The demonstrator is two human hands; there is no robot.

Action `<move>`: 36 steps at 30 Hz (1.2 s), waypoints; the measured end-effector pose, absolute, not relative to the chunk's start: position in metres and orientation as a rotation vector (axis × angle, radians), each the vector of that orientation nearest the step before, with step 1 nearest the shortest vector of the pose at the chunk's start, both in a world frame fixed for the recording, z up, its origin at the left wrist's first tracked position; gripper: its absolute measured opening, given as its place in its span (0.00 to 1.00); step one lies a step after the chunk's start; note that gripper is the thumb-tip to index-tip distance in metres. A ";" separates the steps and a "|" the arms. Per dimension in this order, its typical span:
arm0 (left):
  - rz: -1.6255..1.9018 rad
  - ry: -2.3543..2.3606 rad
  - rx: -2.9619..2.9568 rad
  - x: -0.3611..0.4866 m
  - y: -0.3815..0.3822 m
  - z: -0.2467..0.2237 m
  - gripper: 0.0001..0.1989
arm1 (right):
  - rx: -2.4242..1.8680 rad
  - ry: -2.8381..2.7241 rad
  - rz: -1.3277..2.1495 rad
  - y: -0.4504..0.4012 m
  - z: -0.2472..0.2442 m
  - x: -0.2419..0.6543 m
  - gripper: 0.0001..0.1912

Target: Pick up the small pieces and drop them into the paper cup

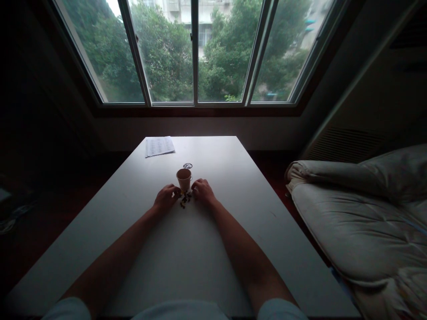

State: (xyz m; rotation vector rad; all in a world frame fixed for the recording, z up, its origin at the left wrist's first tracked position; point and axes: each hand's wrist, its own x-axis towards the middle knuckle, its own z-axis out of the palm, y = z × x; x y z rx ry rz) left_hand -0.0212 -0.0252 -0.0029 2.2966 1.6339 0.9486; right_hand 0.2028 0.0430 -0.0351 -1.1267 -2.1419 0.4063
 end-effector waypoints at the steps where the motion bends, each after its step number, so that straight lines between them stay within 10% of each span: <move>1: 0.928 1.650 2.299 -0.020 -0.026 -0.003 0.06 | -1.135 -2.139 0.412 0.043 -0.035 0.202 0.11; 36: 0.743 1.594 2.378 -0.006 -0.036 0.000 0.12 | -0.926 -2.247 0.367 0.051 -0.044 0.199 0.07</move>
